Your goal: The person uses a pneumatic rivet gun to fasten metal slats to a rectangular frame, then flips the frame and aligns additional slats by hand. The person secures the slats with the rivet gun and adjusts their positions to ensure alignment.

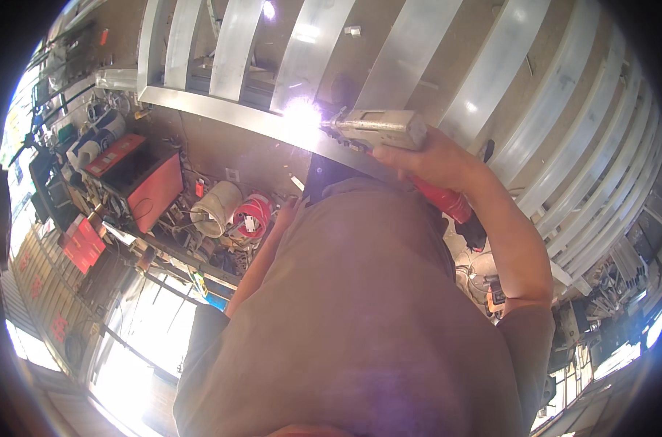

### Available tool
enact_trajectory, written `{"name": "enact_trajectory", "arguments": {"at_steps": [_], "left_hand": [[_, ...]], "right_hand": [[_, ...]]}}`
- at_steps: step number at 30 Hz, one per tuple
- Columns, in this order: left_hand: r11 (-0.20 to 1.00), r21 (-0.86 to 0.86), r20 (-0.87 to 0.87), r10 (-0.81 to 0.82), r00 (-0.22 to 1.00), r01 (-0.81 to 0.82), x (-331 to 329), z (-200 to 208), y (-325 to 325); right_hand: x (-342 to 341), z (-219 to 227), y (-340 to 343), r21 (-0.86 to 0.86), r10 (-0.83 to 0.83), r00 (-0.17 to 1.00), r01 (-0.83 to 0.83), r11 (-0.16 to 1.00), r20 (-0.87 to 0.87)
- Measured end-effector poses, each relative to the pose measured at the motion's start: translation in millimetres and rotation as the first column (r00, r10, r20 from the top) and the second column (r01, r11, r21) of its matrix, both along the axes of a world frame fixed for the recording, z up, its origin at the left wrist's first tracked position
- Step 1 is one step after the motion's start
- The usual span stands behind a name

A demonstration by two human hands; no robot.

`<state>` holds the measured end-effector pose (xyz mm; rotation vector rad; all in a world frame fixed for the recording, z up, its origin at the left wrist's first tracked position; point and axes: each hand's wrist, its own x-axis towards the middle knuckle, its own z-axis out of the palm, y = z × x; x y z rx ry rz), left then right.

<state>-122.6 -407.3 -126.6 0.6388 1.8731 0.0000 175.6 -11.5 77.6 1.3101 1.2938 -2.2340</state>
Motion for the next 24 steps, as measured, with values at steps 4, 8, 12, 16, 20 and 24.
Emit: {"name": "enact_trajectory", "arguments": {"at_steps": [4,8,12,16,20,24], "left_hand": [[0.999,-0.018,-0.065,0.049,0.997,-0.05,-3,1,4],[0.982,0.064,-0.114,0.182,0.977,-0.175,-8,30,43],[0.892,0.319,-0.173,0.387,0.906,-0.32,-47,82,126],[0.74,0.646,-0.416,0.134,0.9,0.189,-118,125,244],[0.641,0.701,-0.306,-0.125,0.944,0.312,-177,114,345],[0.726,0.644,-0.048,-0.275,0.96,0.24,-199,85,373]], "right_hand": [[17,15,0,-0.01,-0.154,0.988,0.154,0.988,0.014],[55,30,-17,0.017,-0.3,0.953,0.299,0.954,0.037],[75,36,-59,0.118,-0.426,0.904,0.426,0.897,-0.032],[58,40,-99,0.142,-0.548,0.831,0.556,0.819,-0.093],[0,42,-115,0.154,-0.622,0.78,0.624,0.766,-0.07],[-72,46,-114,0.159,-0.683,0.731,0.675,0.72,-0.008]]}}
